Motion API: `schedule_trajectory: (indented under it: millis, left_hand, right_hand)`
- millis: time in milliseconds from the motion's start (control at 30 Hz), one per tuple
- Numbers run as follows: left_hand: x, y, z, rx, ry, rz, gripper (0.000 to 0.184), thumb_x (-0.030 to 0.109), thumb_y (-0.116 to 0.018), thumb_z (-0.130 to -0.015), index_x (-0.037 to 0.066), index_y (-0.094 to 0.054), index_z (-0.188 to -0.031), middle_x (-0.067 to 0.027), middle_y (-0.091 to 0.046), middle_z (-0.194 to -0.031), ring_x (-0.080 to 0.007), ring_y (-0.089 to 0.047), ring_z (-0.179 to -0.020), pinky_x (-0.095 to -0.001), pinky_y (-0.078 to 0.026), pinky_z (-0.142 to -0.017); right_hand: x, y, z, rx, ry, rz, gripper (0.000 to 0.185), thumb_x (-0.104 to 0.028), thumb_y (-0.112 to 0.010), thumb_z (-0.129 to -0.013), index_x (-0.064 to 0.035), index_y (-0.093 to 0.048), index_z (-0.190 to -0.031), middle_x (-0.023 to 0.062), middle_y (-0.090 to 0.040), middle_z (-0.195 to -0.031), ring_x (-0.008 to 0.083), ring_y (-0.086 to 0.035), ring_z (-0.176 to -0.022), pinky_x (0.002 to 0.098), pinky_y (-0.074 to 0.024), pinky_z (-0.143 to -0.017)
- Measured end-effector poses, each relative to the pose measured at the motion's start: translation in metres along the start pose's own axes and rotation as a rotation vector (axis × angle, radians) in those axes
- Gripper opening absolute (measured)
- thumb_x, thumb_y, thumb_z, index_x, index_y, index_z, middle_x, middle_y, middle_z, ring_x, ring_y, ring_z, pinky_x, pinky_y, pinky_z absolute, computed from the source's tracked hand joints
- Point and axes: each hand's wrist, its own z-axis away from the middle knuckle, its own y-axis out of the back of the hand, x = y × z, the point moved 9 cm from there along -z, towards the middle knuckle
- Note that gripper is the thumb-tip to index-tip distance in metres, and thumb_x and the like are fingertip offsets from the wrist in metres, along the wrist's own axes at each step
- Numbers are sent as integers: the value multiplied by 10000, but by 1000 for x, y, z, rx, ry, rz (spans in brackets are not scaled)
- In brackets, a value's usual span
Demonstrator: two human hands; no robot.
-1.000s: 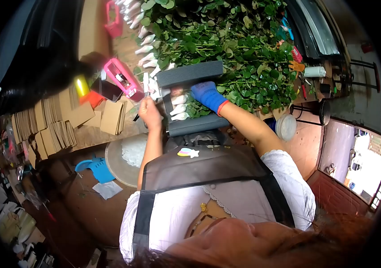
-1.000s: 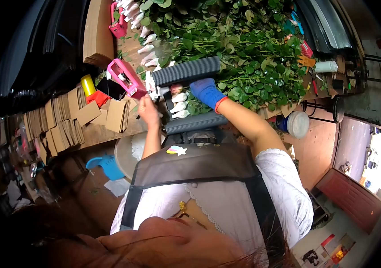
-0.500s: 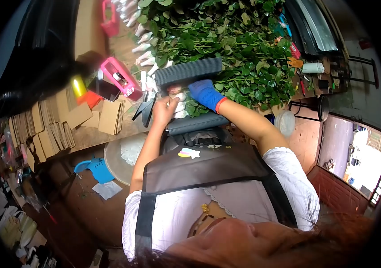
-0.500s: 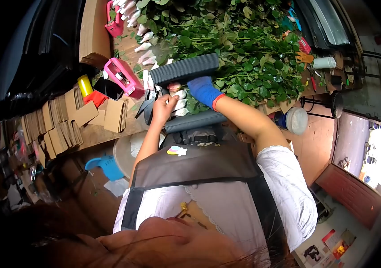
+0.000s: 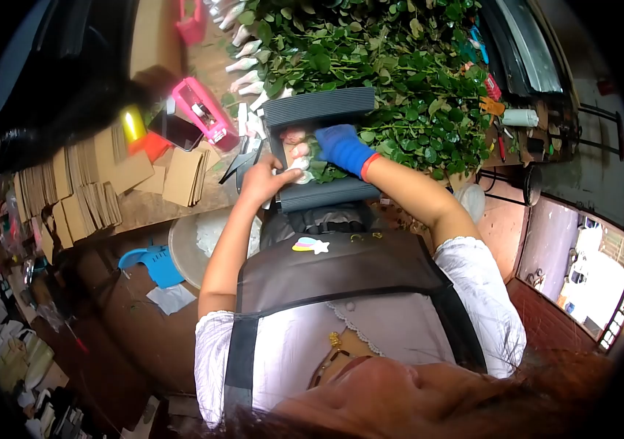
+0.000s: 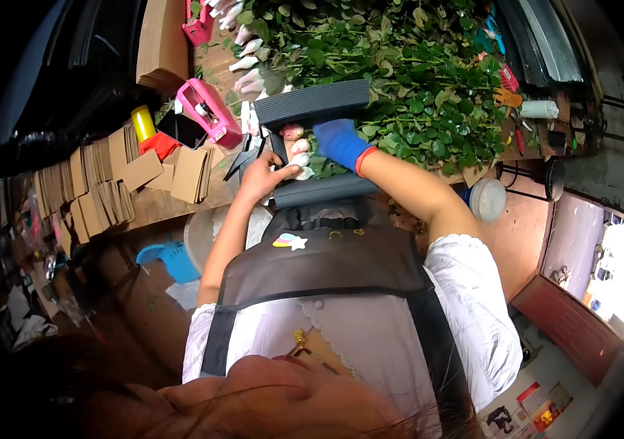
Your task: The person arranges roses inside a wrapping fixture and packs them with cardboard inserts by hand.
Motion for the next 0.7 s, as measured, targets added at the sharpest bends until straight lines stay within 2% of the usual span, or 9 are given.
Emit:
schedule_trajectory:
  millis: [33,67,300,400,433,500,567,633,700]
  left_hand:
    - [-6,-16,-2,-118,83,14,433,410,-793,-823,36,-625,-685,-89,-631,-659,-159,-571,-596,-308,-447,-584]
    - [-4,-21,-8,-98,-42,-64,379,369,-769,-855,32,-664,-718,-75,-620,-632,-139,-576,-600,-322,-451,-583]
    - [-43,2,6,1,56,570,281,237,-727,-884,16,-629,-742,-66,-640,-724,-158,-563,-674,-320,-450,-644]
    - [-34,61,23,240,-253,460,227,76,-705,-834,15,-548,-681,-73,-674,-870,-152,-589,-781,-297,-460,-706]
    - [-42,64,29,303,-257,349,219,96,-696,-807,11,-540,-678,-96,-664,-798,-169,-597,-718,-303,-469,-675]
    - [-73,44,38,94,81,176,260,157,-716,-783,8,-533,-674,-119,-647,-725,-194,-611,-664,-333,-477,-634]
    - [-60,28,36,93,58,127,309,278,-759,-768,20,-588,-747,-147,-655,-713,-277,-662,-695,-399,-502,-653]
    - [-27,16,28,218,-204,62,334,304,-824,-789,35,-628,-819,-91,-644,-691,-180,-633,-659,-323,-474,-613]
    - [-29,-15,6,-80,-88,24,376,358,-828,-781,28,-670,-872,-110,-667,-701,-225,-668,-695,-349,-492,-650]
  right_hand:
    - [-2,4,3,42,-20,50,521,-456,-761,-748,-111,-668,-1127,131,-719,-1090,304,-695,-1003,438,-546,-840]
    - [-2,7,5,81,-48,39,483,-427,-780,-747,-116,-677,-1102,121,-727,-1061,295,-702,-985,436,-552,-817]
    - [3,-2,-3,127,-43,47,461,-436,-750,-776,-139,-667,-1119,124,-722,-1003,309,-701,-932,441,-547,-784]
    - [9,5,11,135,13,-52,438,-453,-717,-801,-150,-660,-1113,132,-718,-997,321,-695,-920,447,-540,-778]
    - [15,20,24,117,-20,-131,432,-462,-705,-809,-152,-658,-1107,135,-717,-995,323,-693,-919,449,-538,-779]
    - [8,43,42,71,-1,-236,406,-454,-665,-829,-155,-659,-1105,143,-714,-1011,325,-689,-936,450,-532,-800]
    - [-5,55,54,21,77,-278,372,-421,-608,-855,-157,-664,-1112,155,-710,-1050,323,-684,-974,449,-525,-843]
    - [-21,30,43,-143,160,-136,366,-403,-604,-862,-205,-664,-1163,177,-712,-1016,345,-687,-956,456,-533,-812]
    - [-27,5,25,-236,223,40,364,-402,-602,-865,-230,-665,-1180,183,-712,-999,356,-687,-940,460,-535,-804]
